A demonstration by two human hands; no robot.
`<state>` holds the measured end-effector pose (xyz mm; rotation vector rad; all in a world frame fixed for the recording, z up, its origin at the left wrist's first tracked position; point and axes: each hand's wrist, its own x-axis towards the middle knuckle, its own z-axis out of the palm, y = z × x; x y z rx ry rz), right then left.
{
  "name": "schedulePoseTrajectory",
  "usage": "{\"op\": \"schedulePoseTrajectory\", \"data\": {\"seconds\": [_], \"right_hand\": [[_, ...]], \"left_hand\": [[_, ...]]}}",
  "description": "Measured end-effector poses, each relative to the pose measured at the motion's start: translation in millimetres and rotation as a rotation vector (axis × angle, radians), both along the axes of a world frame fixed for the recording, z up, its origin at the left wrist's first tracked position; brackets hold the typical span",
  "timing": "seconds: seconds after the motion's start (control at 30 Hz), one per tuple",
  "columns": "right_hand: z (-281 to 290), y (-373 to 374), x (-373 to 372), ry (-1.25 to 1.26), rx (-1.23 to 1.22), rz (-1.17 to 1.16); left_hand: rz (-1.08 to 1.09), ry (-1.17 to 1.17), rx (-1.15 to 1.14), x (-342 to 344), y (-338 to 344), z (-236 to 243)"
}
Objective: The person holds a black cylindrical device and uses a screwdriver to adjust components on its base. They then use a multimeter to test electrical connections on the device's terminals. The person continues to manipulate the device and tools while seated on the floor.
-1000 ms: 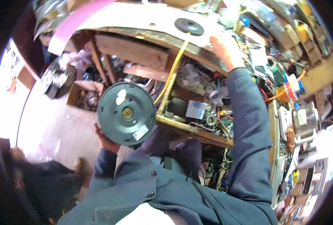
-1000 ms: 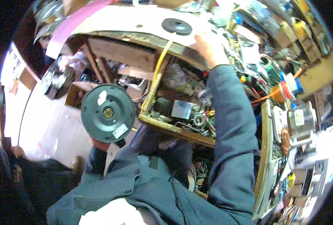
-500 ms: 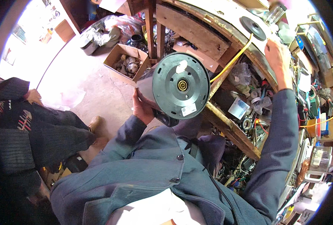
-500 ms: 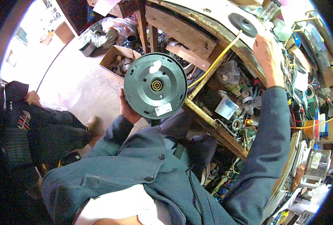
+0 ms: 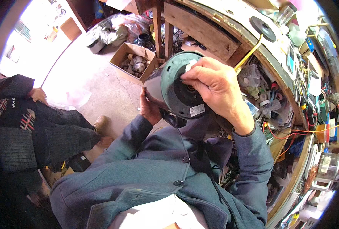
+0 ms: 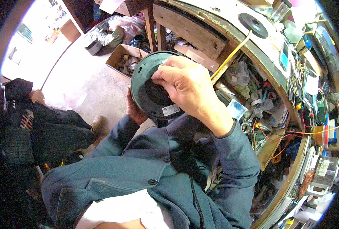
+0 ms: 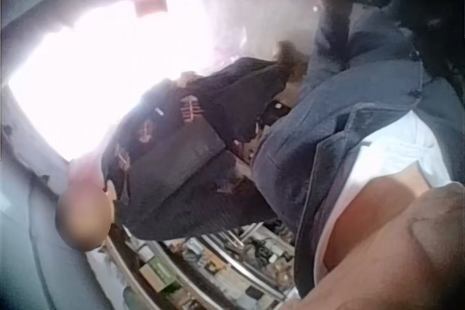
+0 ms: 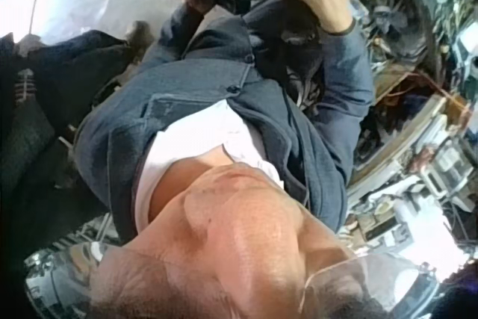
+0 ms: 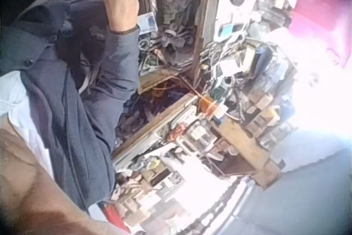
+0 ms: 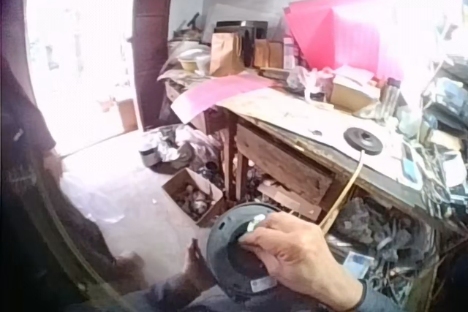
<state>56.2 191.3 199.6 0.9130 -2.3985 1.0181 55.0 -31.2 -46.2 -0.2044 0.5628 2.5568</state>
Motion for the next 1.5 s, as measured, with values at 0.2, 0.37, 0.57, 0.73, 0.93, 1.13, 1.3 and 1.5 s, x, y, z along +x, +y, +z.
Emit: {"op": "schedulePoseTrajectory", "data": {"seconds": [0.2, 0.37, 0.57, 0.73, 0.93, 1.13, 1.3, 1.5], "right_hand": [[3, -4, 5, 0.015, 0.004, -0.041], [12, -2, 2, 0.022, 0.142, -0.053], [15, -5, -6, -0.111, 0.116, -0.062], [15, -9, 1, 0.098, 0.258, -0.105], [16, -11, 5, 0.129, 0.360, -0.134], [22, -3, 1, 0.051, 0.186, -0.069], [34, -3, 9, -0.290, -0.482, 0.012], [4, -23, 8, -0.260, -0.826, 0.116]], "left_hand": [[-0.008, -0.025, 0.029, 2, 2, 1], [-0.035, -0.052, 0.014, -1, -2, -8], [0.005, -0.063, -0.022, 0, 0, 3], [-0.010, -0.091, -0.023, -3, 0, 2], [-0.036, -0.100, 0.020, -5, -1, -13], [-0.029, -0.103, -0.057, 2, 5, 5], [-0.082, -0.066, -0.092, 5, 8, 15], [-0.082, -0.037, -0.156, 7, 12, 24]]}}
